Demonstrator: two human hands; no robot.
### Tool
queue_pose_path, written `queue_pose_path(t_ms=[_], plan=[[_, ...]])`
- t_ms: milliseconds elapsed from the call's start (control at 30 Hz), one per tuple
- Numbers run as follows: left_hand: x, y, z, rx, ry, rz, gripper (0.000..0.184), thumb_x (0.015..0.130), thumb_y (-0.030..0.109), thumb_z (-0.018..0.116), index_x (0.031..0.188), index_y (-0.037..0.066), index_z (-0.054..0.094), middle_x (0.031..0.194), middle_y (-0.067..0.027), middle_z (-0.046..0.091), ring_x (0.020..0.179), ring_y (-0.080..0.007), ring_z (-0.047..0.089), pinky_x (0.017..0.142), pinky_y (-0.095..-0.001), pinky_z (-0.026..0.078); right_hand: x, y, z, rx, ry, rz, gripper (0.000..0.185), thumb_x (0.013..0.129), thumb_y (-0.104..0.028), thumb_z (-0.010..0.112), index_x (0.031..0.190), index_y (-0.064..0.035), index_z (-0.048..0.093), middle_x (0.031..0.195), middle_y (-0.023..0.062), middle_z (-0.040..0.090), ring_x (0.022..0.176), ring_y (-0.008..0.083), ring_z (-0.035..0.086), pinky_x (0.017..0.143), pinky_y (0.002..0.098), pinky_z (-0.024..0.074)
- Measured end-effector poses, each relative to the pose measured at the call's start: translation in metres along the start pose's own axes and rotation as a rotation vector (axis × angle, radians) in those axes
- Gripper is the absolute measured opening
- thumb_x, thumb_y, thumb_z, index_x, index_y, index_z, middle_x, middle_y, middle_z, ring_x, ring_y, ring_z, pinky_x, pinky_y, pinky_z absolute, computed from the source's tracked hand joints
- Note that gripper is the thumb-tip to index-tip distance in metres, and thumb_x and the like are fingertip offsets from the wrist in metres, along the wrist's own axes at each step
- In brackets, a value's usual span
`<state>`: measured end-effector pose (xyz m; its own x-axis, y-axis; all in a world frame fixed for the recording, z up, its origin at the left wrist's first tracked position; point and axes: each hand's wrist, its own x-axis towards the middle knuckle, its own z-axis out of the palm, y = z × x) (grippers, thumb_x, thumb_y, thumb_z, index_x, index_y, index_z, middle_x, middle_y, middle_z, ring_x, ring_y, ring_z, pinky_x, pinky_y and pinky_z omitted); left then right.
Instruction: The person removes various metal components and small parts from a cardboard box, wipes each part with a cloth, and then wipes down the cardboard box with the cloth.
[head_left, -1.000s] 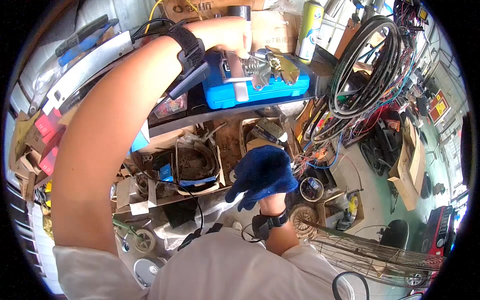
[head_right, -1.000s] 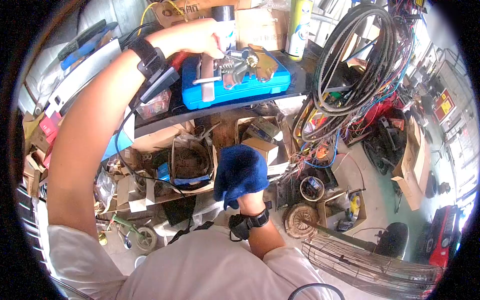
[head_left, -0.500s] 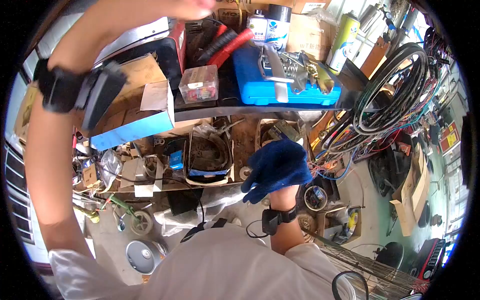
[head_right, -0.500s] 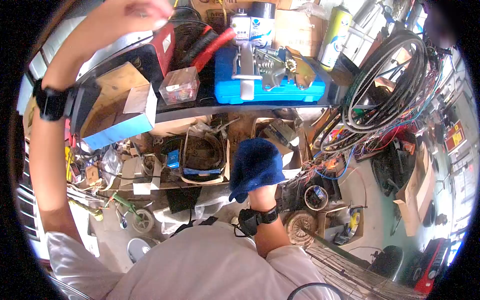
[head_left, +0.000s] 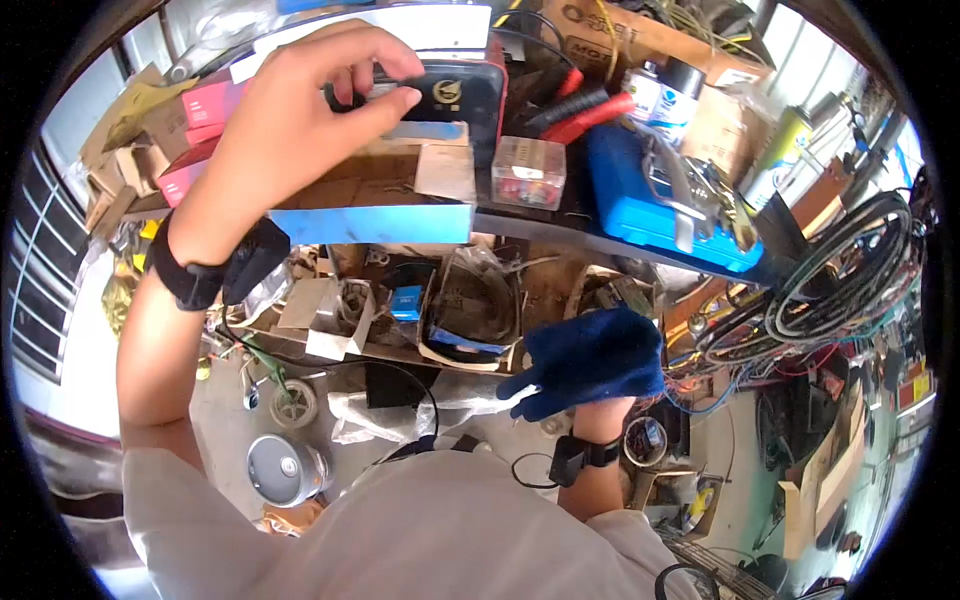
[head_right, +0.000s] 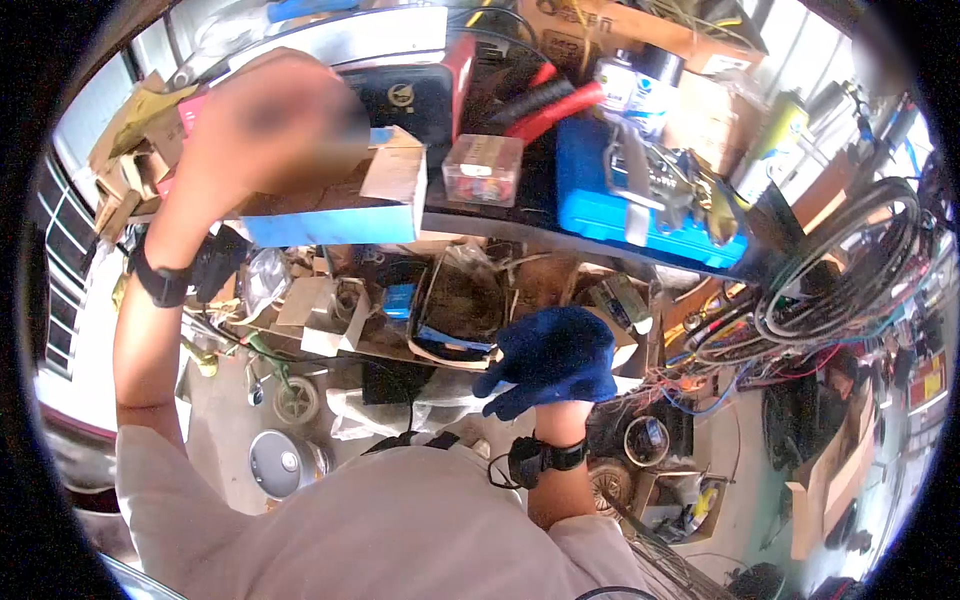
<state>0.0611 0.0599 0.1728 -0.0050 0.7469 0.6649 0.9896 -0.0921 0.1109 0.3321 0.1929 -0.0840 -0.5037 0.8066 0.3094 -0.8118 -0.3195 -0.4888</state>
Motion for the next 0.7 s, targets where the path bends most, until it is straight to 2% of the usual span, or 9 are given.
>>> queue_pose_path(t_ms=[100, 133, 200, 267, 300, 400, 433, 533, 700], plan=[[-0.021, -0.007, 0.009, -0.113, -0.134, 0.045, 0.008, 0.08, 0.008, 0.064, 0.086, 0.002, 0.063, 0.084, -0.0055, 0.063, 0.077, -0.0156, 0.059, 0.071, -0.0279, 0.047, -0.004, 0.006, 0.0, 0.021, 0.016, -0.002, 0.049, 0.087, -0.047, 0.045, 0.112, -0.0063, 0.055, 0.104, 0.0181, 0.06, 0.088, 0.0371, 0.059, 0.076, 0.0513, 0.0495], [-0.023, -0.007, 0.011, -0.221, -0.265, -0.142, 0.007, 0.082, 0.007, 0.063, 0.084, 0.001, 0.063, 0.079, -0.0064, 0.063, 0.074, -0.0131, 0.059, 0.069, -0.0271, 0.047, -0.005, 0.009, 0.002, 0.012, 0.019, -0.012, 0.047, 0.088, -0.046, 0.045, 0.112, -0.0061, 0.055, 0.104, 0.0182, 0.06, 0.089, 0.0369, 0.059, 0.076, 0.0512, 0.0496], [-0.024, -0.012, 0.018, -0.403, -0.325, -0.268, 0.006, 0.082, 0.006, 0.062, 0.086, 0.001, 0.063, 0.079, -0.0059, 0.063, 0.072, -0.0103, 0.058, 0.067, -0.0253, 0.047, -0.008, 0.015, 0.006, -0.014, 0.023, -0.033, 0.045, 0.089, -0.043, 0.045, 0.112, -0.0058, 0.055, 0.105, 0.0186, 0.06, 0.09, 0.0365, 0.059, 0.076, 0.0509, 0.0498], [-0.02, -0.002, 0.01, -0.144, -0.18, -0.161, 0.006, 0.082, 0.004, 0.061, 0.087, 0.002, 0.063, 0.081, -0.0045, 0.064, 0.073, -0.0115, 0.059, 0.067, -0.0255, 0.047, -0.008, 0.02, 0.009, 0.016, 0.009, 0.026, 0.043, 0.089, -0.041, 0.044, 0.112, -0.0048, 0.054, 0.106, 0.0189, 0.06, 0.091, 0.0357, 0.059, 0.076, 0.051, 0.0498], [-0.019, -0.006, 0.013, -0.061, 0.019, 0.064, 0.008, 0.082, 0.004, 0.06, 0.089, 0.004, 0.063, 0.084, -0.0057, 0.065, 0.074, -0.0159, 0.061, 0.067, -0.0274, 0.047, -0.007, 0.023, 0.011, 0.033, 0.003, 0.053, 0.043, 0.09, -0.039, 0.044, 0.112, -0.0043, 0.054, 0.106, 0.0191, 0.06, 0.091, 0.0353, 0.059, 0.076, 0.051, 0.0498], [-0.025, 0.002, 0.004, 0.0, -0.109, 0.173, 0.009, 0.081, 0.004, 0.06, 0.09, 0.005, 0.062, 0.084, -0.0086, 0.064, 0.075, -0.0238, 0.062, 0.067, -0.0323, 0.048, -0.008, 0.031, 0.024, 0.003, -0.098, 0.045, 0.043, 0.09, -0.038, 0.044, 0.112, -0.0018, 0.053, 0.104, 0.0195, 0.06, 0.09, 0.0346, 0.06, 0.076, 0.0486, 0.0508], [-0.028, 0.003, 0.003, -0.028, -0.288, 0.071, 0.011, 0.079, 0.003, 0.059, 0.089, 0.005, 0.061, 0.083, -0.0104, 0.063, 0.079, -0.0291, 0.061, 0.07, -0.0363, 0.047, -0.007, 0.029, 0.034, -0.06, -0.141, 0.077, 0.048, 0.089, -0.043, 0.045, 0.113, -0.0034, 0.053, 0.105, 0.0178, 0.06, 0.091, 0.0331, 0.059, 0.079, 0.0471, 0.0496], [-0.035, -0.023, 0.025, 0.102, -0.33, 0.126, 0.012, 0.077, 0.001, 0.058, 0.089, 0.003, 0.06, 0.083, -0.0116, 0.062, 0.082, -0.0314, 0.059, 0.073, -0.0387, 0.046, -0.008, 0.033, 0.051, -0.076, -0.164, 0.099, 0.049, 0.089, -0.044, 0.046, 0.113, -0.0025, 0.053, 0.104, 0.0191, 0.06, 0.09, 0.0339, 0.06, 0.079, 0.0478, 0.0495], [-0.022, -0.077, 0.055, -0.088, -0.574, 0.049, 0.018, 0.073, 0.001, 0.062, 0.091, -0.001, 0.06, 0.089, -0.0173, 0.061, 0.084, -0.033, 0.059, 0.073, -0.0392, 0.045, -0.012, 0.043, 0.068, -0.062, -0.185, 0.128, 0.05, 0.088, -0.044, 0.047, 0.113, -0.001, 0.052, 0.103, 0.0213, 0.06, 0.089, 0.0353, 0.06, 0.08, 0.0489, 0.0492]])
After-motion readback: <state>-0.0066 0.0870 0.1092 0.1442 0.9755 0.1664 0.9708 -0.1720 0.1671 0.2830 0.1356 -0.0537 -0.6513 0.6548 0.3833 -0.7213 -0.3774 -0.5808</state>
